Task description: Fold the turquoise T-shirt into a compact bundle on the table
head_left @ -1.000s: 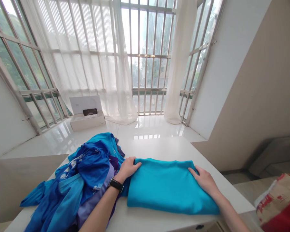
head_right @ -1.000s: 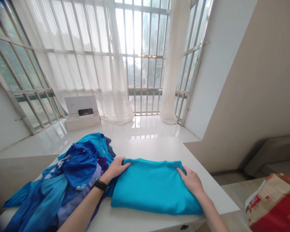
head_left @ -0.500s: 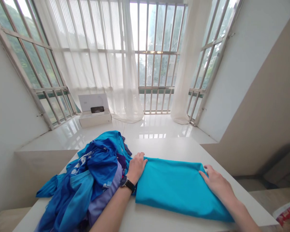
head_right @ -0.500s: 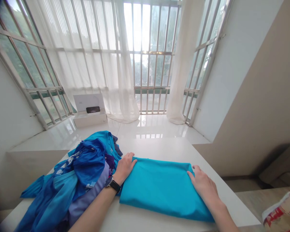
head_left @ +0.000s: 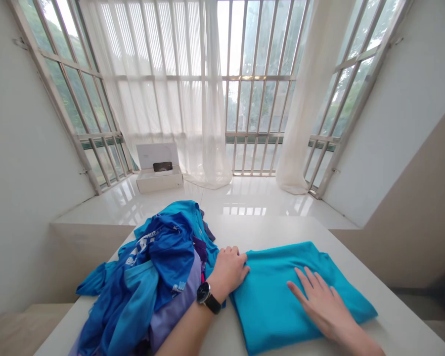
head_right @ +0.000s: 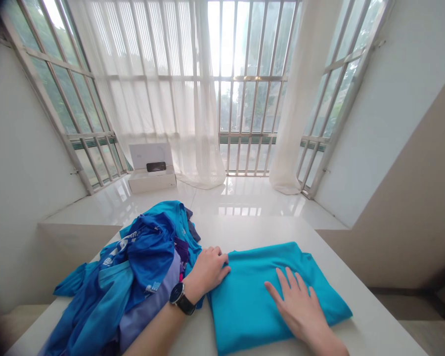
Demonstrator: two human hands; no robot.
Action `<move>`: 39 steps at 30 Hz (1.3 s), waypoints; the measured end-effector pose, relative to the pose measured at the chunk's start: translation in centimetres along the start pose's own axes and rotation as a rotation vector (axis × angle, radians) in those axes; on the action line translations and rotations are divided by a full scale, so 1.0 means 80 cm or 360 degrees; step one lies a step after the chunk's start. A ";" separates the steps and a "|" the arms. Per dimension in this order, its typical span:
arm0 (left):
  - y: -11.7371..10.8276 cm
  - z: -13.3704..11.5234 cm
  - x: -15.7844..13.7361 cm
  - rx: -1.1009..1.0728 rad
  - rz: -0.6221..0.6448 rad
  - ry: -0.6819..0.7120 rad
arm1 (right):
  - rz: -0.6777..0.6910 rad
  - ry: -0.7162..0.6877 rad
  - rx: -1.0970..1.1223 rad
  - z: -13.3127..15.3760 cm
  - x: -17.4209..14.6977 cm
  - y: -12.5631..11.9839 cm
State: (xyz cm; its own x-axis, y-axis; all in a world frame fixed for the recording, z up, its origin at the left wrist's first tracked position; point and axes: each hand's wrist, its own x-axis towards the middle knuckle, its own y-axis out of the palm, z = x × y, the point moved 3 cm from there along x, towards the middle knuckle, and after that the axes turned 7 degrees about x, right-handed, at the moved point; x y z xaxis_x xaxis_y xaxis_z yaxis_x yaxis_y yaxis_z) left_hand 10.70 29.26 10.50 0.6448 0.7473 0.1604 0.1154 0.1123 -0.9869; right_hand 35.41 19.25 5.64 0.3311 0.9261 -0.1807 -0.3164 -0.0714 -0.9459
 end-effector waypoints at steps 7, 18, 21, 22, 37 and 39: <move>-0.005 -0.028 -0.010 -0.0076 0.0189 0.0401 | -0.0021 -0.0413 -0.0045 0.044 0.089 -0.009; 0.022 -0.041 -0.027 -0.0373 -0.0016 0.0613 | -0.0364 -0.0701 0.0085 0.070 0.075 0.020; 0.028 -0.040 -0.024 -0.0383 0.0030 0.0574 | -0.0351 -0.0617 0.0128 0.056 0.039 0.047; 0.029 -0.039 -0.023 -0.0392 0.0042 0.0562 | -0.0359 -0.0612 0.0104 0.055 0.029 0.053; 0.036 -0.021 -0.036 -0.0573 0.0196 0.0444 | -0.0064 -0.0806 -0.0071 0.096 0.012 0.024; 0.025 -0.013 -0.040 -0.0724 0.0159 0.0520 | -0.0064 -0.0794 -0.0058 0.092 0.002 0.021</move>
State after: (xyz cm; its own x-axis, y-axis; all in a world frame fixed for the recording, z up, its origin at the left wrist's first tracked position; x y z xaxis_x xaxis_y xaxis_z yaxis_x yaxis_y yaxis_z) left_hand 9.66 26.43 7.99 0.8611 0.4905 0.1340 0.3092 -0.2959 -0.9038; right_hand 28.41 21.99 6.01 -0.1260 0.9920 -0.0011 -0.2781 -0.0364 -0.9598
